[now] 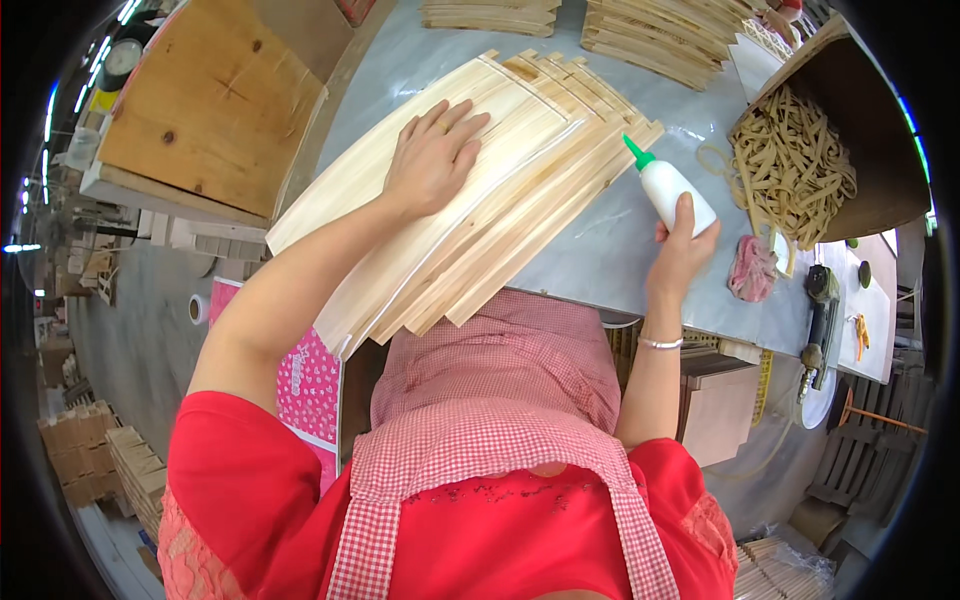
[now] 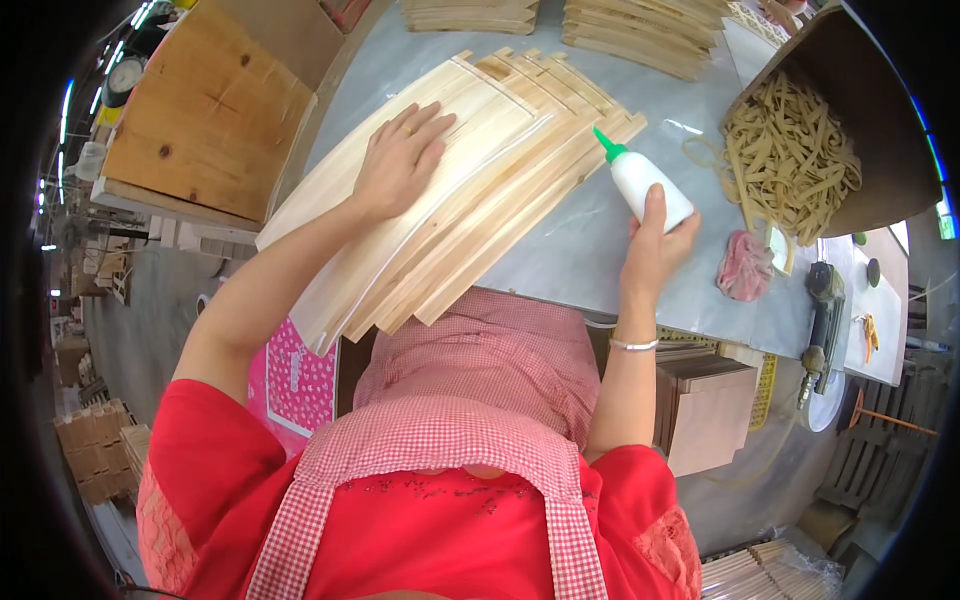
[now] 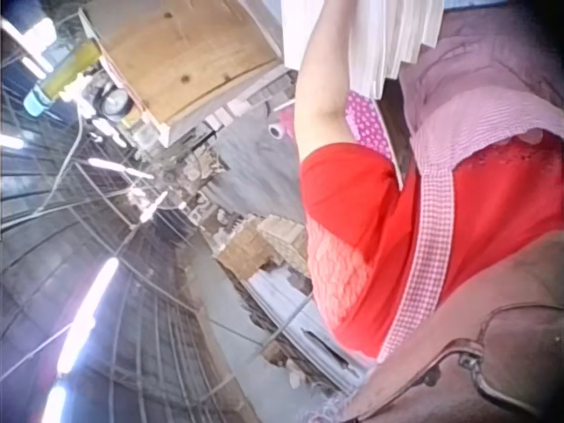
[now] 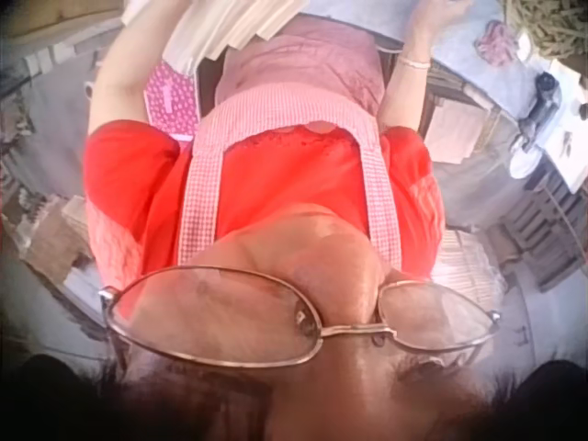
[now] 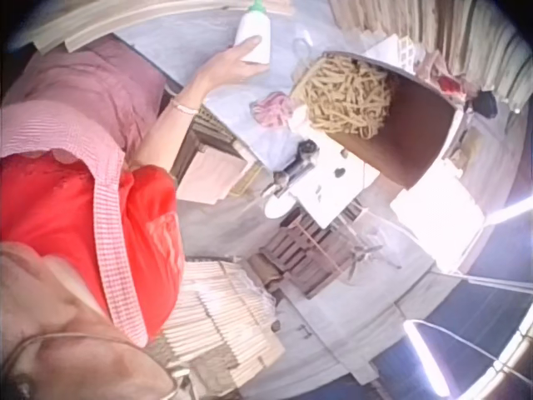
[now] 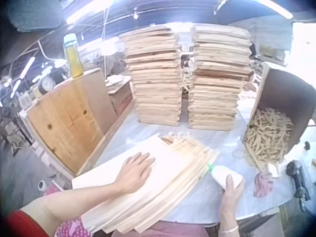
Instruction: The person is assembling wooden boxes by applying glue to wooden components and securing the structure with rubber bands.
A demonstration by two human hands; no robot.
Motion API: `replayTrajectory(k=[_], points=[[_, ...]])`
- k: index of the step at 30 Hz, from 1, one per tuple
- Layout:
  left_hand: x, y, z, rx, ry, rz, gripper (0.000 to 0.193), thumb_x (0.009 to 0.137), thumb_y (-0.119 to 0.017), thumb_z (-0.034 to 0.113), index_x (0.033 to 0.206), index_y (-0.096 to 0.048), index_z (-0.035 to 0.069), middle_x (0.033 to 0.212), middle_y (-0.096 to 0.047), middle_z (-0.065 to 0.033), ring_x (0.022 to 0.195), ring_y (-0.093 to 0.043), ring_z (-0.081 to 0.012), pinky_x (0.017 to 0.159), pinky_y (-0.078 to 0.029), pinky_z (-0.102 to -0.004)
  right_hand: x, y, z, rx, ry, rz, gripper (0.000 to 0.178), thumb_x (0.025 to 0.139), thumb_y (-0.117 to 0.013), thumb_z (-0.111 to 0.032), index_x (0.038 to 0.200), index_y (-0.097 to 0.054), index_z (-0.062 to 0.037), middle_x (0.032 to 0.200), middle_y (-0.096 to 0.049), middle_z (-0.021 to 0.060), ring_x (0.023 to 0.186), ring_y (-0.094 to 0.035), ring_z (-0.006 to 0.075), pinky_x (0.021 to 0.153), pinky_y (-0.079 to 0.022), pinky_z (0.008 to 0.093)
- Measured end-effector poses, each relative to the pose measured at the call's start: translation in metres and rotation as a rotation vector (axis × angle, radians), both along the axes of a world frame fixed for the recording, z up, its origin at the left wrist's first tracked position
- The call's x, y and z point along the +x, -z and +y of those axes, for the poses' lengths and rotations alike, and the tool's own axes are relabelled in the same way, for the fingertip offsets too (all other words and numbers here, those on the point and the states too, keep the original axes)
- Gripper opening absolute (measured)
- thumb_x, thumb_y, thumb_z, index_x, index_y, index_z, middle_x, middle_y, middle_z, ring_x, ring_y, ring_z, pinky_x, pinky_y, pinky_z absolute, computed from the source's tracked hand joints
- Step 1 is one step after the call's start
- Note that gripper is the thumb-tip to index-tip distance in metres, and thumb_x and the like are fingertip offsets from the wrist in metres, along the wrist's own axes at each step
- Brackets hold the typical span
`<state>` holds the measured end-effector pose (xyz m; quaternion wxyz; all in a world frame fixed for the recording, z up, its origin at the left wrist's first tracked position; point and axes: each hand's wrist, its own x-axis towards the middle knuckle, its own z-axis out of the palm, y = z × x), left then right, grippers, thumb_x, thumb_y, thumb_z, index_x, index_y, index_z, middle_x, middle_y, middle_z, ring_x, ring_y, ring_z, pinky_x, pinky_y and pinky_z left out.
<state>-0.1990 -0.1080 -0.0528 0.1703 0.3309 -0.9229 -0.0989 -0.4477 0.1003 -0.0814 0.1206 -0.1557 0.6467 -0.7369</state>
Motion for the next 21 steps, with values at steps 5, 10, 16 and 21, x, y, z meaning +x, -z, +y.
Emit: replayTrajectory(k=[5, 10, 16, 21], points=[[0.000, -0.002, 0.002, 0.001, -0.007, -0.022, 0.041, 0.100, -0.046, 0.029, 0.138, -0.056, 0.018, 0.151, -0.044, -0.0091, 0.144, -0.031, -0.0323, 0.117, -0.023, -0.0497, -0.019, 0.014, -0.029, 0.033, 0.068, 0.013, 0.051, 0.089, -0.074, -0.034, 0.112, -0.049, 0.0038, 0.095, -0.060, 0.0121, 0.068, -0.059, 0.0149, 0.052, -0.049, 0.0258], [0.005, 0.004, -0.001, -0.026, -0.003, -0.006, 0.041, 0.100, -0.046, 0.030, 0.137, -0.056, 0.018, 0.150, -0.046, -0.0094, 0.143, -0.033, -0.0333, 0.116, -0.024, -0.0506, -0.014, 0.011, -0.040, 0.132, 0.122, 0.050, 0.048, 0.087, -0.075, -0.032, 0.107, -0.051, 0.0050, 0.094, -0.061, 0.0136, 0.068, -0.060, 0.0165, 0.052, -0.051, 0.0276], [-0.001, 0.002, -0.003, -0.125, 0.009, 0.031, 0.041, 0.101, -0.043, 0.029, 0.139, -0.054, 0.019, 0.148, -0.048, -0.0097, 0.140, -0.038, -0.0346, 0.114, -0.027, -0.0487, 0.029, 0.001, -0.009, 0.148, 0.008, 0.113, 0.035, 0.087, -0.074, -0.030, 0.099, -0.056, -0.0024, 0.086, -0.061, 0.0055, 0.065, -0.055, 0.0103, 0.049, -0.043, 0.0220], [0.005, -0.021, 0.007, 0.072, -0.004, 0.001, 0.042, 0.099, -0.046, 0.031, 0.136, -0.055, 0.012, 0.147, -0.046, -0.0158, 0.139, -0.037, -0.0386, 0.113, -0.029, -0.0509, 0.094, 0.008, 0.023, 0.136, -0.201, 0.161, 0.035, 0.089, -0.073, -0.030, 0.102, -0.056, -0.0022, 0.086, -0.059, 0.0036, 0.065, -0.054, 0.0087, 0.047, -0.042, 0.0219]])
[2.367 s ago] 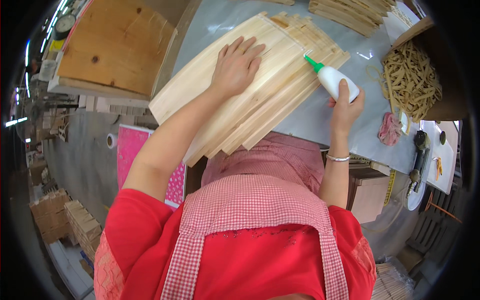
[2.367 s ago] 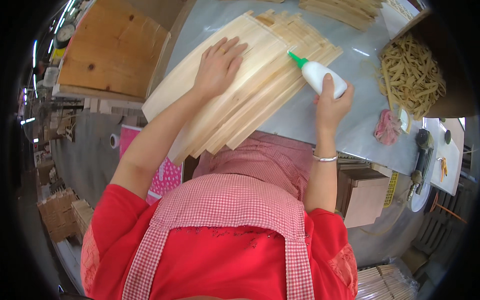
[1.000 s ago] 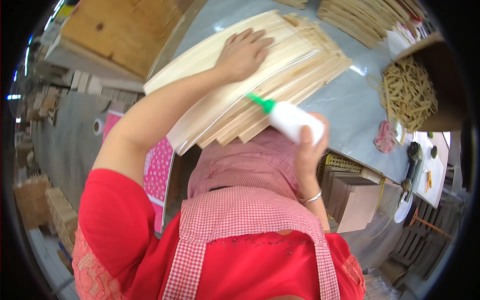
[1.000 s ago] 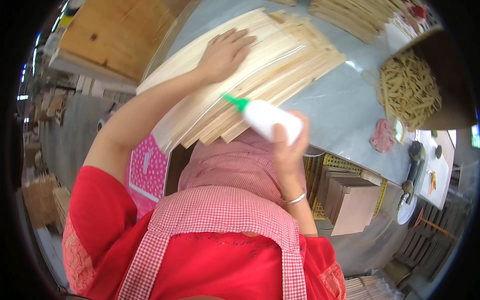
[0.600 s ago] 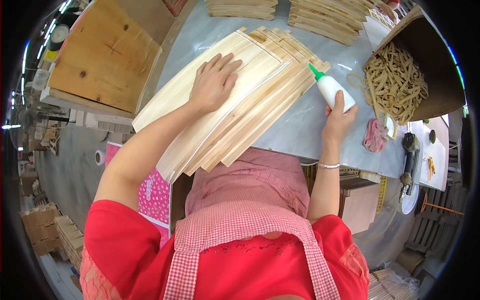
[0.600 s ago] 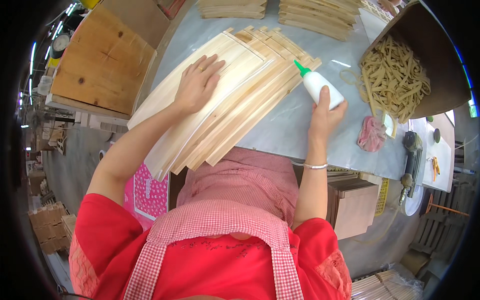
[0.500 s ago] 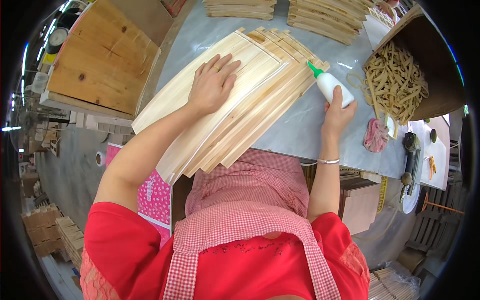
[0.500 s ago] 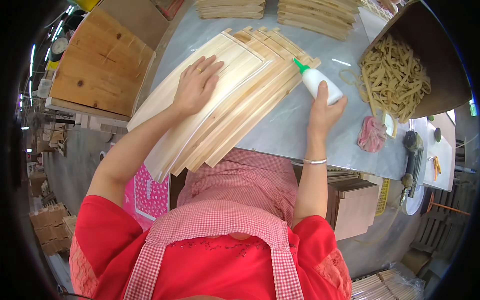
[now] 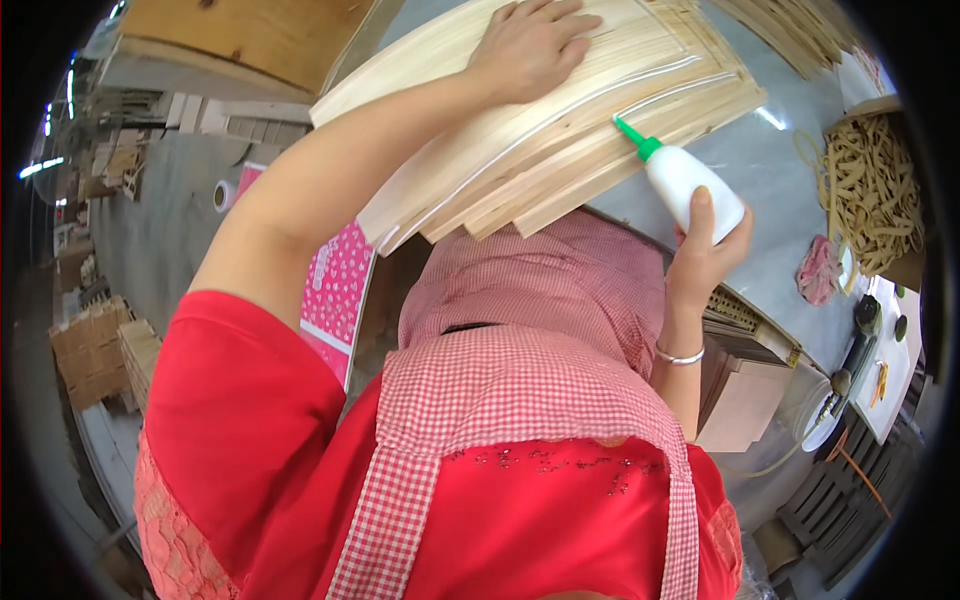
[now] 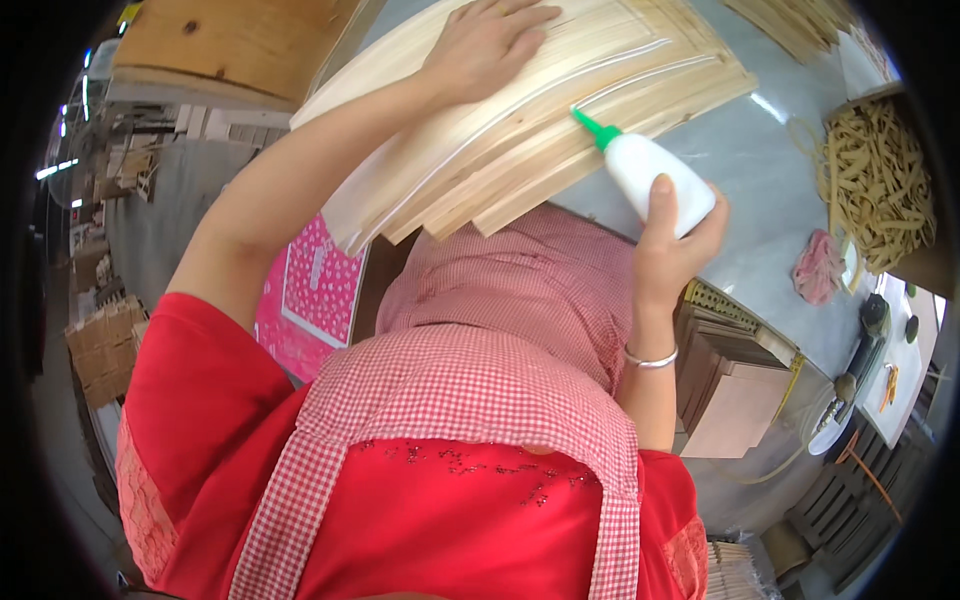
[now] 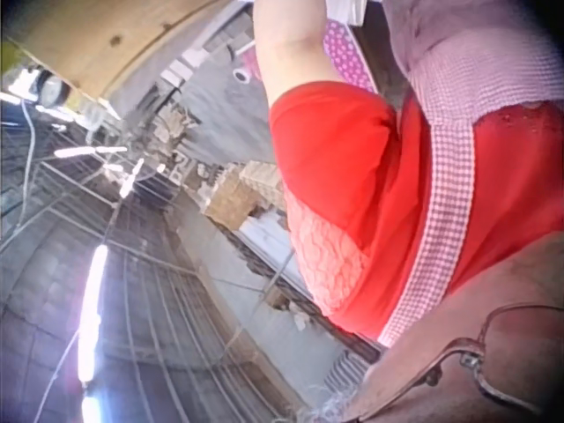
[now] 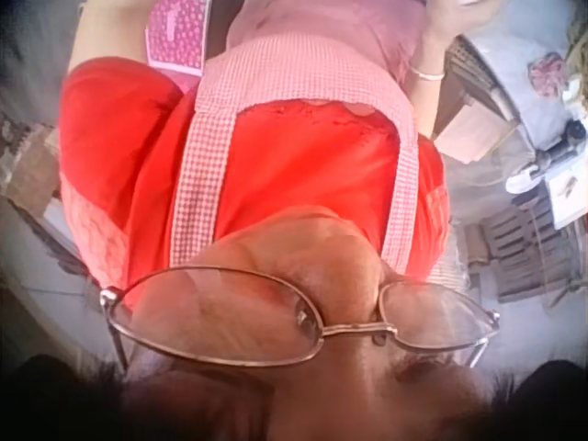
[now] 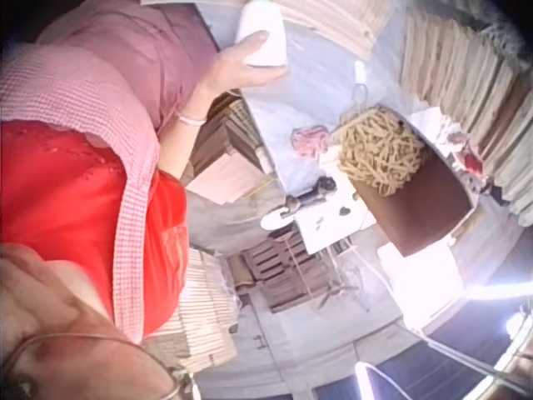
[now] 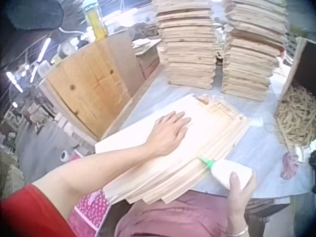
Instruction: The person is assembling wooden boxes by applying glue to wooden components and securing the structure with rubber bands.
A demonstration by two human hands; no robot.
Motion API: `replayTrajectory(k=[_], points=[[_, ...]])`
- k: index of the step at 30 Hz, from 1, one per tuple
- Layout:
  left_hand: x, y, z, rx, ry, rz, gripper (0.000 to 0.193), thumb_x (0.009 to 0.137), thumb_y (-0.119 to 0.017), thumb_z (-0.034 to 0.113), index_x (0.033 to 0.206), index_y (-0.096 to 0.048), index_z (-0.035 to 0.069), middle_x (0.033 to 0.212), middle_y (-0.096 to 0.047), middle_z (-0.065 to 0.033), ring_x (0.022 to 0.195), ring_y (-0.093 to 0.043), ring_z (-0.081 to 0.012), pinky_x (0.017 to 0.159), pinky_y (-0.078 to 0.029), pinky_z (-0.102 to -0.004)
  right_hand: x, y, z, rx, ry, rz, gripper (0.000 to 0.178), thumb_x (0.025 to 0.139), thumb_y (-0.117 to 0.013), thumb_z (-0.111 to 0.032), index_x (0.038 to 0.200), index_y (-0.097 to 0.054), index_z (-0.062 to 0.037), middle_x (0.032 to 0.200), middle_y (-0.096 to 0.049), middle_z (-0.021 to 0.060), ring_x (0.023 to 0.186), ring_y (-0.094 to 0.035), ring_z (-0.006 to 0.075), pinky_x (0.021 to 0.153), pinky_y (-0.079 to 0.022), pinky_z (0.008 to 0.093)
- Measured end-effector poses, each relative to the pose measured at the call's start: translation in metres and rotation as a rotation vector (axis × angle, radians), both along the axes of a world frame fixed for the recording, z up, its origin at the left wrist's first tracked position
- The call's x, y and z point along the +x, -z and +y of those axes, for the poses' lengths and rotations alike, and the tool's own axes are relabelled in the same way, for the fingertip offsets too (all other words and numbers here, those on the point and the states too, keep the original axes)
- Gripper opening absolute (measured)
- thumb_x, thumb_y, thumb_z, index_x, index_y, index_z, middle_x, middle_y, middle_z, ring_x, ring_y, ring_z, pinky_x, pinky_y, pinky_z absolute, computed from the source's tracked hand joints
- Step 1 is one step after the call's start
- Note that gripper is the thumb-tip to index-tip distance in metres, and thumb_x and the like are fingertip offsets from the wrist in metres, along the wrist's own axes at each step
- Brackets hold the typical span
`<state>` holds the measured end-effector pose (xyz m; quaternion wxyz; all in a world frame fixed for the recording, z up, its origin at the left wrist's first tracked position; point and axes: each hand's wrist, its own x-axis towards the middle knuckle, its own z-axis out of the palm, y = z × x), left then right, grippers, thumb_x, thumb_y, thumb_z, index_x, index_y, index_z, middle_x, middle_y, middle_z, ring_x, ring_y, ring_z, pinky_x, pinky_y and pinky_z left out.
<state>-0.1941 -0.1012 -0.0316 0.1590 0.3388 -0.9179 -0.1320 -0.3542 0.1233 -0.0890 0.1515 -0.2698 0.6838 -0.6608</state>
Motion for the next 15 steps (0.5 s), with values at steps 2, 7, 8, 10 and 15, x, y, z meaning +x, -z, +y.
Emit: replayTrajectory(k=[2, 7, 8, 10, 15], points=[[0.002, 0.004, 0.002, -0.008, -0.005, 0.019, 0.042, 0.098, -0.046, 0.030, 0.136, -0.055, 0.012, 0.148, -0.046, -0.0156, 0.139, -0.037, -0.0377, 0.114, -0.029, -0.0505, 0.017, 0.005, 0.015, 0.039, -0.078, 0.198, 0.038, 0.090, -0.072, -0.030, 0.107, -0.056, 0.0001, 0.091, -0.059, 0.0056, 0.073, -0.056, 0.0112, 0.057, -0.047, 0.0244], [0.004, 0.001, 0.007, 0.018, -0.007, 0.019, 0.042, 0.098, -0.044, 0.030, 0.135, -0.056, 0.013, 0.148, -0.046, -0.0152, 0.140, -0.037, -0.0366, 0.114, -0.028, -0.0506, 0.072, -0.011, 0.039, 0.063, -0.306, 0.117, 0.040, 0.089, -0.072, -0.022, 0.114, -0.052, 0.0031, 0.100, -0.057, 0.0113, 0.089, -0.054, 0.0178, 0.080, -0.047, 0.0315], [0.005, 0.001, 0.008, 0.022, -0.025, 0.013, 0.042, 0.098, -0.044, 0.030, 0.135, -0.056, 0.013, 0.148, -0.046, -0.0152, 0.140, -0.037, -0.0366, 0.114, -0.028, -0.0506, 0.081, -0.012, 0.043, 0.070, -0.353, 0.144, 0.041, 0.089, -0.072, -0.021, 0.114, -0.052, 0.0030, 0.099, -0.057, 0.0112, 0.088, -0.055, 0.0178, 0.079, -0.047, 0.0315], [0.004, 0.000, 0.008, 0.012, -0.002, 0.030, 0.043, 0.098, -0.044, 0.030, 0.135, -0.056, 0.013, 0.148, -0.046, -0.0151, 0.140, -0.037, -0.0367, 0.114, -0.028, -0.0511, 0.103, -0.017, 0.045, 0.034, -0.443, 0.143, 0.043, 0.086, -0.075, -0.019, 0.114, -0.052, 0.0028, 0.096, -0.059, 0.0114, 0.084, -0.057, 0.0181, 0.075, -0.048, 0.0315], [0.011, 0.001, 0.006, 0.013, -0.008, 0.023, 0.042, 0.098, -0.043, 0.030, 0.135, -0.057, 0.013, 0.147, -0.047, -0.0150, 0.139, -0.037, -0.0373, 0.114, -0.029, -0.0518, 0.122, -0.014, 0.046, -0.014, -0.601, 0.214, 0.043, 0.082, -0.077, -0.016, 0.113, -0.052, 0.0021, 0.094, -0.061, 0.0128, 0.081, -0.061, 0.0188, 0.070, -0.050, 0.0319]])
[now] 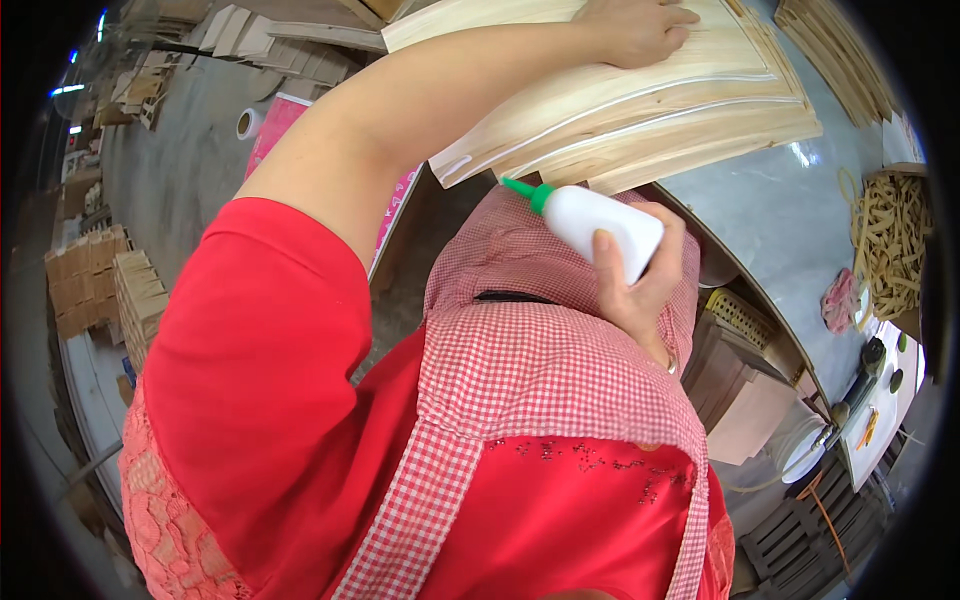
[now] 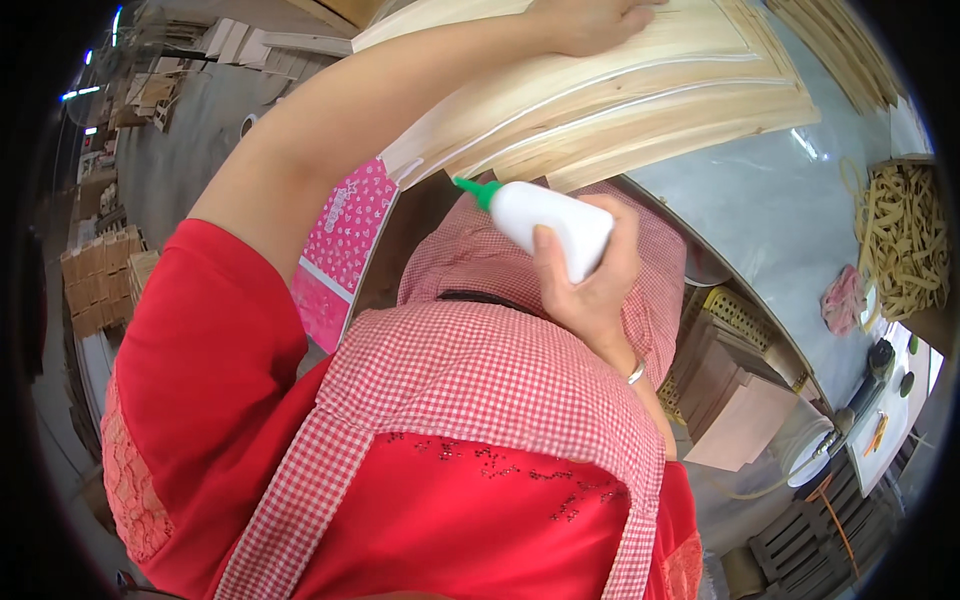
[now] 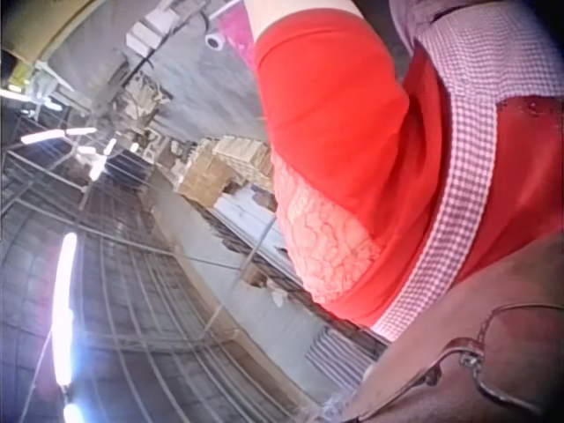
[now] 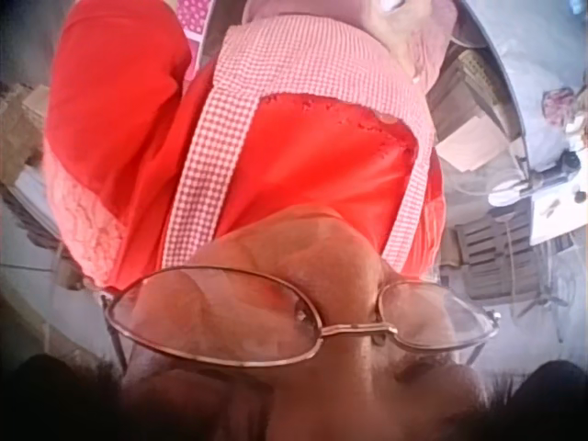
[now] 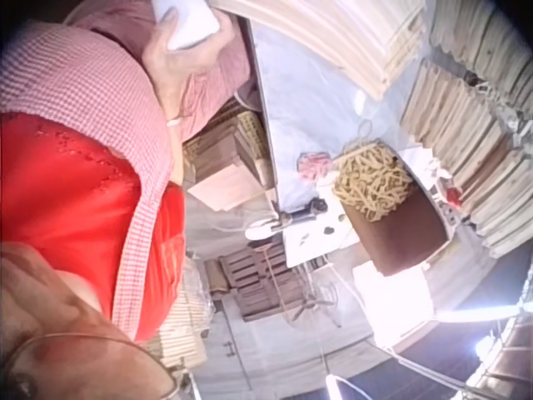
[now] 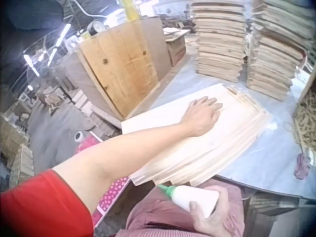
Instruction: The person is assembling wooden boxes by applying glue to wooden components and securing the structure with rubber bands.
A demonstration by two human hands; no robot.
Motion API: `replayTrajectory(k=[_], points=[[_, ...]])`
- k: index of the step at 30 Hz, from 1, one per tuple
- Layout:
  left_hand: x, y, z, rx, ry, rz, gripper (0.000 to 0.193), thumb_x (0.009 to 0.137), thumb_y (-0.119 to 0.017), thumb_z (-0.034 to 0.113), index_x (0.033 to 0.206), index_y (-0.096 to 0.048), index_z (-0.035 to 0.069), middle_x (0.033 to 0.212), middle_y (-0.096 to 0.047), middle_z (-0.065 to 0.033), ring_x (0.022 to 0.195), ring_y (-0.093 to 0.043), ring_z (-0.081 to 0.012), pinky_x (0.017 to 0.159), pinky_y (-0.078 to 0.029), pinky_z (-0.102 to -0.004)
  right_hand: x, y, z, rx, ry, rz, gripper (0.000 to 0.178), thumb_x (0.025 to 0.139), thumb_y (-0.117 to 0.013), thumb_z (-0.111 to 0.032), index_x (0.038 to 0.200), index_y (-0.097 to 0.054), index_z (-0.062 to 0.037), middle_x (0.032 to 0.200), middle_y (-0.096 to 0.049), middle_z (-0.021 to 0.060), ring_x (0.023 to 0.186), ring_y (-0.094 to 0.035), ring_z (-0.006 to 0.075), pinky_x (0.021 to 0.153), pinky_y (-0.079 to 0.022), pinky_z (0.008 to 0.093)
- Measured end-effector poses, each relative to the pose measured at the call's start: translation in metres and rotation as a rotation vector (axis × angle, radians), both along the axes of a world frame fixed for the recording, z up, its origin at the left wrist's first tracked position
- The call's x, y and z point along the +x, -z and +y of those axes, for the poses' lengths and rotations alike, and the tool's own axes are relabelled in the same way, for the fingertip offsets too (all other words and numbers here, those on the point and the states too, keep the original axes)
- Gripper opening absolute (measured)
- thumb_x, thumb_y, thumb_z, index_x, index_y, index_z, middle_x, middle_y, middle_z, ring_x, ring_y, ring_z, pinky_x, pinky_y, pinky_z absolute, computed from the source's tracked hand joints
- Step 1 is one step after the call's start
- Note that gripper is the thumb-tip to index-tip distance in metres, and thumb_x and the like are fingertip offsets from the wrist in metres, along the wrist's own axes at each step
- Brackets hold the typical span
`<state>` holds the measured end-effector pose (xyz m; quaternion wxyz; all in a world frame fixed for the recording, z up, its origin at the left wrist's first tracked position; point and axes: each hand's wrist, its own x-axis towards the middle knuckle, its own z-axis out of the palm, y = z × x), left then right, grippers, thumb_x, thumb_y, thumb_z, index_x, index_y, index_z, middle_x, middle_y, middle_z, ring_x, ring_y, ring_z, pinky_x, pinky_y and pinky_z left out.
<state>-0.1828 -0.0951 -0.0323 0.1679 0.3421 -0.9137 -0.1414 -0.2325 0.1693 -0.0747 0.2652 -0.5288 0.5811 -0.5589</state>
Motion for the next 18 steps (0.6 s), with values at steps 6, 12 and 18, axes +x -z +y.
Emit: replayTrajectory(k=[6, 12, 18], points=[[-0.010, -0.005, 0.001, -0.011, 0.017, -0.007, 0.042, 0.099, -0.043, 0.030, 0.134, -0.057, 0.012, 0.146, -0.048, -0.0153, 0.138, -0.039, -0.0381, 0.113, -0.029, -0.0516, -0.001, -0.001, -0.008, 0.045, -0.006, -0.108, 0.043, 0.082, -0.077, -0.016, 0.113, -0.053, 0.0004, 0.091, -0.062, 0.0118, 0.078, -0.062, 0.0194, 0.069, -0.051, 0.0322], [-0.009, 0.038, -0.026, -0.153, 0.001, 0.043, 0.043, 0.099, -0.044, 0.033, 0.138, -0.056, 0.019, 0.152, -0.044, -0.0081, 0.142, -0.034, -0.0333, 0.117, -0.024, -0.0502, -0.053, -0.002, -0.022, -0.021, 0.234, -0.198, 0.041, 0.084, -0.074, -0.019, 0.113, -0.053, 0.0004, 0.098, -0.058, 0.0088, 0.090, -0.056, 0.0169, 0.080, -0.048, 0.0318], [-0.012, 0.024, -0.014, -0.126, 0.025, -0.006, 0.042, 0.099, -0.046, 0.029, 0.138, -0.056, 0.017, 0.152, -0.044, -0.0096, 0.143, -0.033, -0.0332, 0.116, -0.024, -0.0492, -0.188, -0.002, -0.056, -0.140, 0.818, -0.417, 0.034, 0.093, -0.068, -0.028, 0.104, -0.053, 0.0011, 0.081, -0.059, 0.0070, 0.053, -0.050, 0.0103, 0.043, -0.038, 0.0233]])
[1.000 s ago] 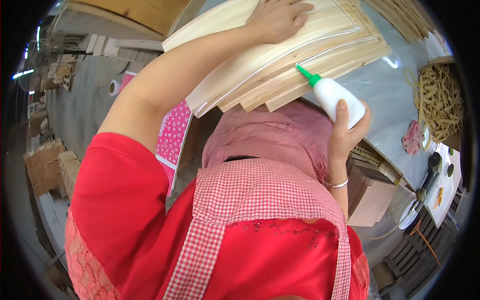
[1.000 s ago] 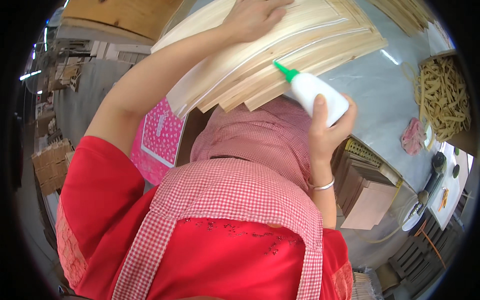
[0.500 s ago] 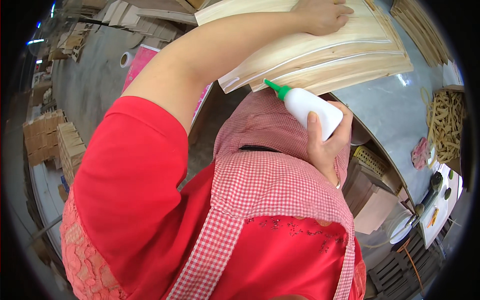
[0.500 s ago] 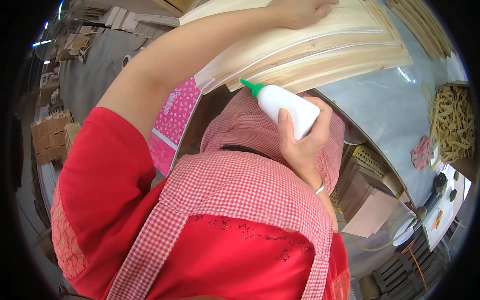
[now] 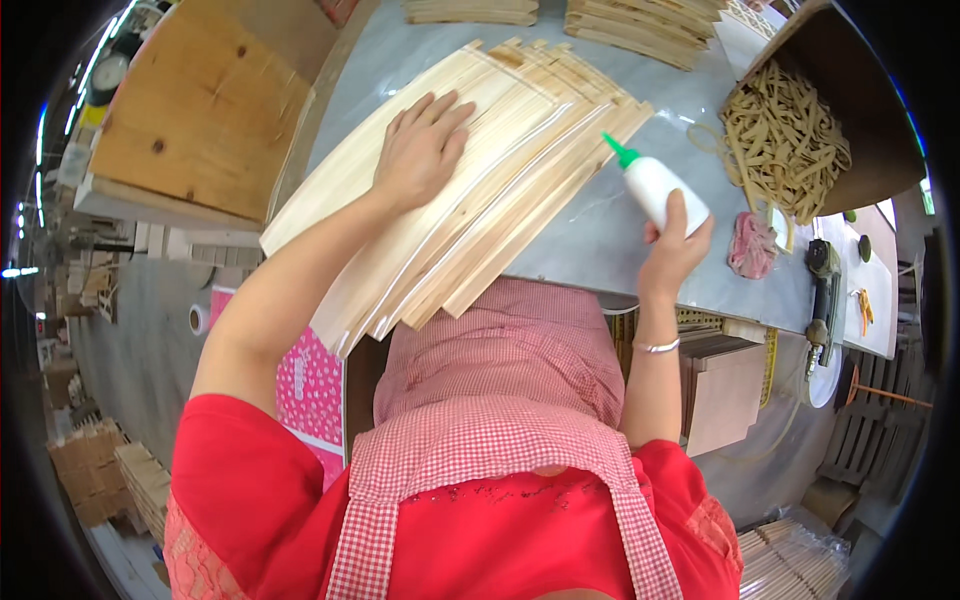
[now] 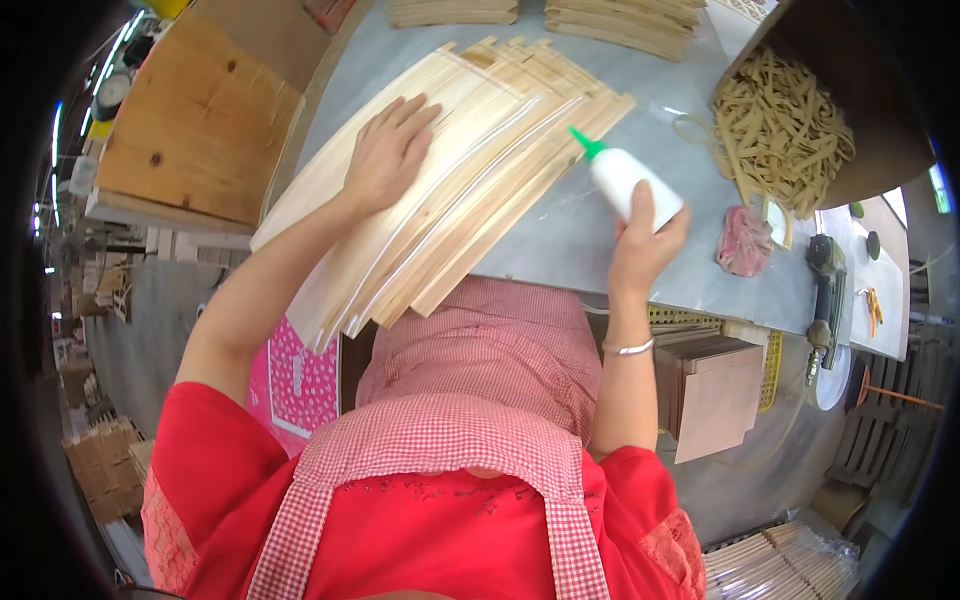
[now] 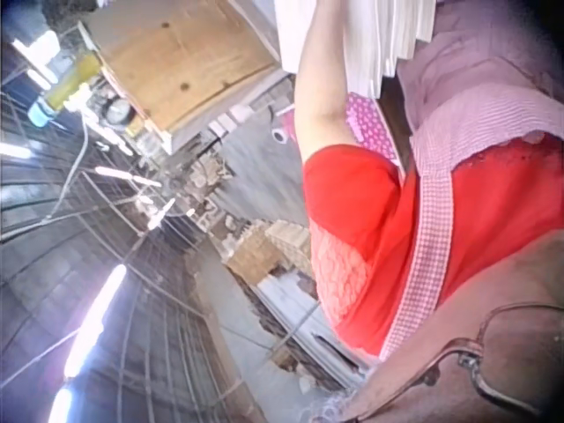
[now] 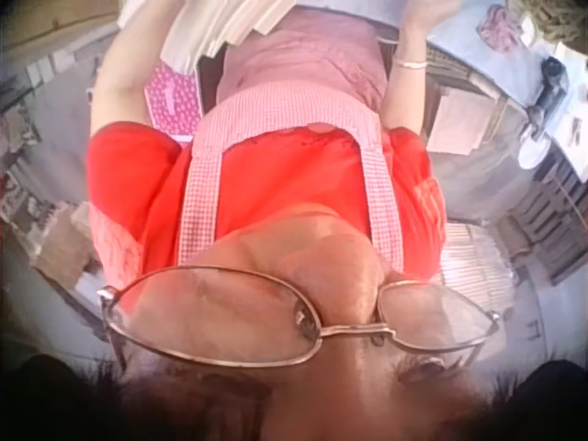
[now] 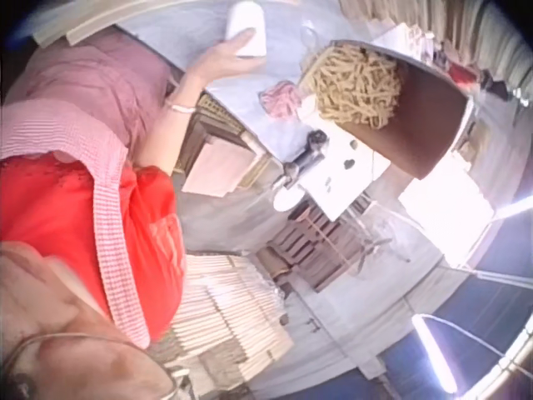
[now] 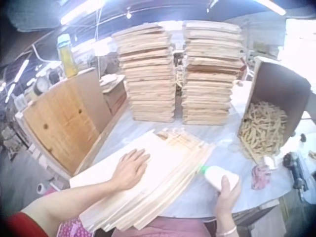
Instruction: The person is assembling wooden boxes by applying glue to wooden components and securing the structure with rubber bands.
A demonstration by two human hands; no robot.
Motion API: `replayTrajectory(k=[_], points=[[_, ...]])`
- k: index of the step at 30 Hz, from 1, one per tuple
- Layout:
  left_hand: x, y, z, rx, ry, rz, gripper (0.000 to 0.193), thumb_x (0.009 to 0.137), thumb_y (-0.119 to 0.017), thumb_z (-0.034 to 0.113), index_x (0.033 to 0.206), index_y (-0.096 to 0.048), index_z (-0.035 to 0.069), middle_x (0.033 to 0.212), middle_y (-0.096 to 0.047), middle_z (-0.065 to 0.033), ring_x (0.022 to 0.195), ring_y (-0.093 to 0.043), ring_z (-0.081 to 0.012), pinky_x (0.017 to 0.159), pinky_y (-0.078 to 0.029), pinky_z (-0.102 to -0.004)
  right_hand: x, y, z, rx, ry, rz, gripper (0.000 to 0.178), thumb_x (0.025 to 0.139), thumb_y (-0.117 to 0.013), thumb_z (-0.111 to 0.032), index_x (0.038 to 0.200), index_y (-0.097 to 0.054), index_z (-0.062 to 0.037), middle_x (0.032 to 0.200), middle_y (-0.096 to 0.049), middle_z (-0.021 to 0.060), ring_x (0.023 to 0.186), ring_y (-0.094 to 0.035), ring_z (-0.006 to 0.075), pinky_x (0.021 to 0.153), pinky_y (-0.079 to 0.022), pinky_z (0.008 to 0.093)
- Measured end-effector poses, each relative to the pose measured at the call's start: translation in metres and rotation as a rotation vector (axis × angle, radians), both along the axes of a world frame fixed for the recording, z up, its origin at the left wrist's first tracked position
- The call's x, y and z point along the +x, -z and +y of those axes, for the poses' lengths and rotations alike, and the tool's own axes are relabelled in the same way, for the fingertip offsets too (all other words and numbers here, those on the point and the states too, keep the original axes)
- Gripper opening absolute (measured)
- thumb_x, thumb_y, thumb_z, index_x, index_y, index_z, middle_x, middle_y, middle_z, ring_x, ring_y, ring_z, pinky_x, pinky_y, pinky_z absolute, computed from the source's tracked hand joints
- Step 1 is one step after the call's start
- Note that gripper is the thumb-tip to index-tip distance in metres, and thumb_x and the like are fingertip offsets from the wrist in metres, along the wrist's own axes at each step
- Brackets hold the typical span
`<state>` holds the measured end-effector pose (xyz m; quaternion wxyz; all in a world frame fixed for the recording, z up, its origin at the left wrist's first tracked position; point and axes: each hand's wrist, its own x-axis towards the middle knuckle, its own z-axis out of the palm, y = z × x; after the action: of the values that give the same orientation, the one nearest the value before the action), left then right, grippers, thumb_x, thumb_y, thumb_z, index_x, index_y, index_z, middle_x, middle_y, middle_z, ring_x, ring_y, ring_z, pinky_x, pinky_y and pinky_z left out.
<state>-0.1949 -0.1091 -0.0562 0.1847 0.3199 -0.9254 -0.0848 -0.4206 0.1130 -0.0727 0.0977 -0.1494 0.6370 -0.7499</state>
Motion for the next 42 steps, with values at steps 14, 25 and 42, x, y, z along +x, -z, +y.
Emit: replayTrajectory(k=[14, 25, 42], points=[[-0.003, 0.001, -0.004, -0.040, 0.037, 0.003, 0.040, 0.097, -0.050, 0.026, 0.135, -0.059, 0.016, 0.147, -0.049, -0.0105, 0.139, -0.038, -0.0348, 0.113, -0.028, -0.0491, -0.099, 0.057, -0.047, 0.326, 0.284, 0.249, 0.044, 0.083, -0.076, -0.030, 0.096, -0.057, 0.0063, 0.090, -0.064, 0.0174, 0.072, -0.063, 0.0238, 0.053, -0.051, 0.0355], [-0.001, -0.016, 0.005, 0.055, -0.019, -0.022, 0.041, 0.100, -0.045, 0.030, 0.135, -0.056, 0.011, 0.145, -0.049, -0.0162, 0.136, -0.040, -0.0386, 0.113, -0.031, -0.0496, 0.049, 0.020, 0.029, 0.272, -0.212, 0.142, 0.036, 0.090, -0.072, -0.029, 0.105, -0.058, -0.0002, 0.092, -0.060, 0.0057, 0.073, -0.057, 0.0108, 0.052, -0.046, 0.0229], [0.001, -0.019, 0.012, 0.088, -0.018, 0.026, 0.042, 0.098, -0.046, 0.029, 0.133, -0.058, 0.011, 0.146, -0.049, -0.0161, 0.138, -0.040, -0.0370, 0.113, -0.030, -0.0476, 0.153, 0.015, 0.071, 0.230, -0.620, 0.318, 0.039, 0.084, -0.076, -0.018, 0.111, -0.055, 0.0013, 0.095, -0.060, 0.0115, 0.082, -0.059, 0.0188, 0.072, -0.049, 0.0315]])
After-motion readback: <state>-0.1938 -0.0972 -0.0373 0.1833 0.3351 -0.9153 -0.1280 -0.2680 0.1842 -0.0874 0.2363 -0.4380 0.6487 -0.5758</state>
